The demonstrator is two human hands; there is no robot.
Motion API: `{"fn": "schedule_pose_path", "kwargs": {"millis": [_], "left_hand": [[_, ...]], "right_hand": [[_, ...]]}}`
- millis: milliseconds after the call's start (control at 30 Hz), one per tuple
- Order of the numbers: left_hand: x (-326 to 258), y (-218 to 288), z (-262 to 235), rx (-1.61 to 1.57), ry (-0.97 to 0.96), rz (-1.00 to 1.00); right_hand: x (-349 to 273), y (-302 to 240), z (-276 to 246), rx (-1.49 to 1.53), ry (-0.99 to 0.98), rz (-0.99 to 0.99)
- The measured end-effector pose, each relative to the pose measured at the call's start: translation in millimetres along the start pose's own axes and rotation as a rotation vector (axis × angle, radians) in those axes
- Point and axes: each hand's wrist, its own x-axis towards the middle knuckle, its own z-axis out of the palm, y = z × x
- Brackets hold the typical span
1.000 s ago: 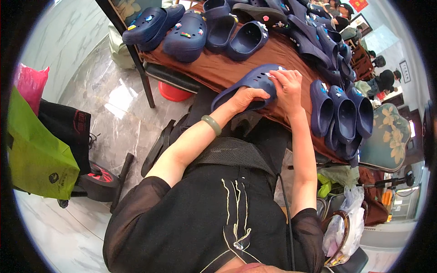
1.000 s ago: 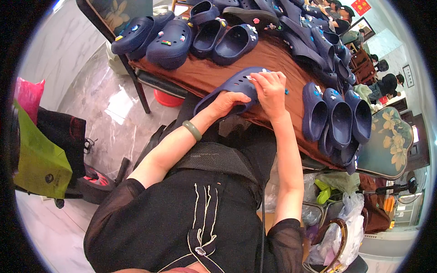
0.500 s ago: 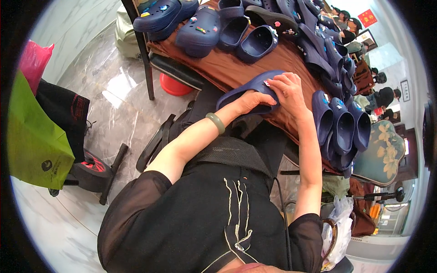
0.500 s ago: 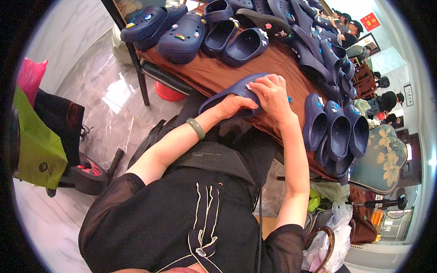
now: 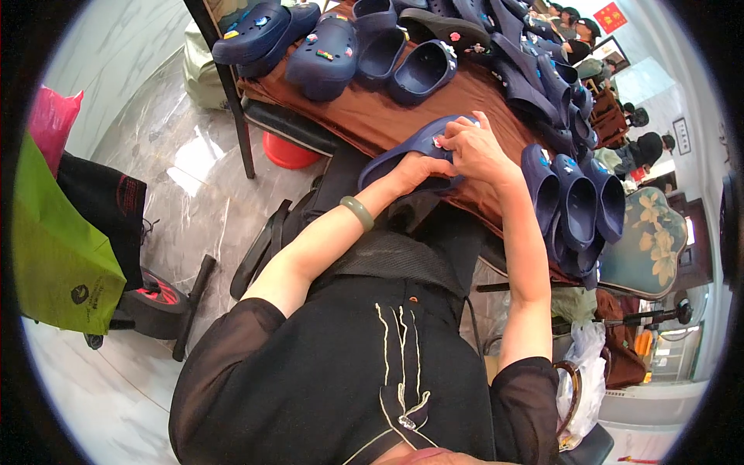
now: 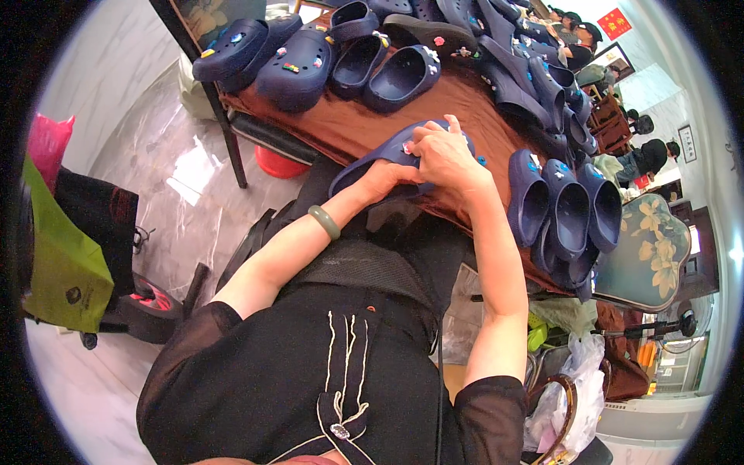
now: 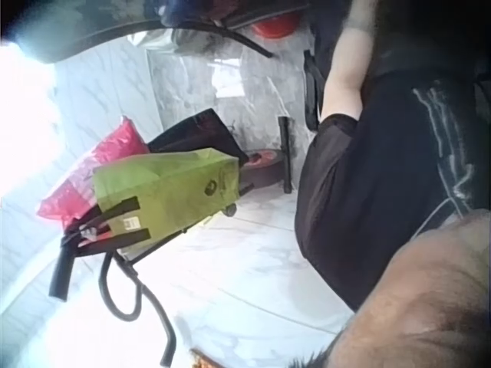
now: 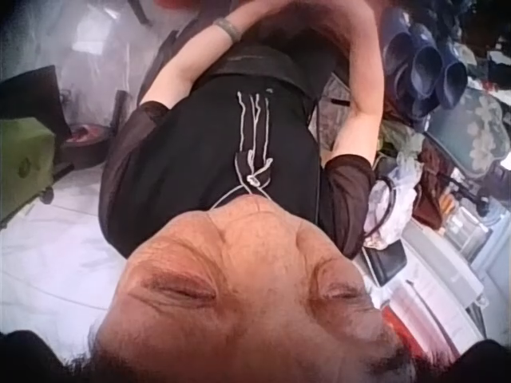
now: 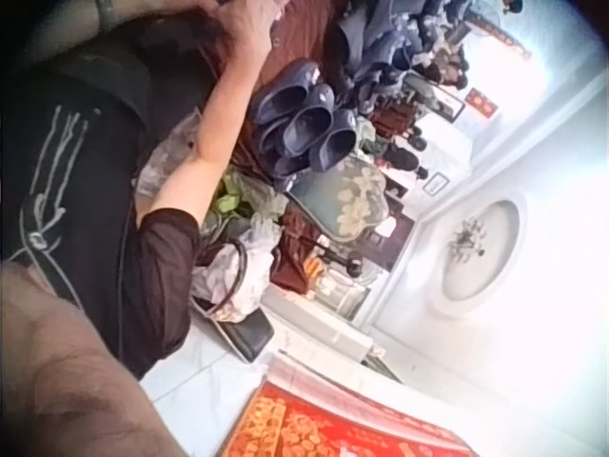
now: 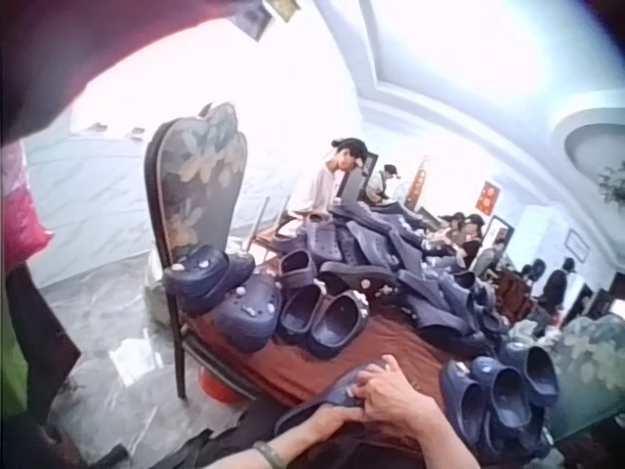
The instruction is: Attaching decorative charms and accessories into the holes of foam clogs.
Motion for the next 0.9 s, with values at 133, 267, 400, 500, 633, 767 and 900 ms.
{"fn": "schedule_pose_path", "kwargs": {"millis": [133,267,400,500,633,767,900], "left_hand": [[-5.6,2.8,4.5,0.074,-0.025,0.134],[-10.4,-0.3,6.0,-0.180,0.083,-0.098],[-15.2,-5.2,5.2,-0.170,0.069,-0.091],[-12.4,-8.2,6.1,-0.186,0.084,-0.048],[-6.4,-0.5,1.8,-0.162,0.105,-0.089],[9.8,18.8,-2.1,-0.183,0.198,-0.223],[26.3,21.8,-11.3,-0.209,0.140,-0.126]], "right_hand": [[-4.0,-2.2,4.7,0.011,-0.002,-0.003],[2.8,-6.0,17.3,-0.033,0.077,-0.008],[1.1,-5.5,29.4,-0.053,0.093,-0.004],[-3.9,-8.7,31.9,-0.071,0.176,-0.001],[-7.4,-0.1,30.6,-0.199,0.332,-0.024],[-32.1,70.0,37.7,0.233,0.924,0.259],[-90.1,145.6,124.4,0.351,0.767,0.794]]}}
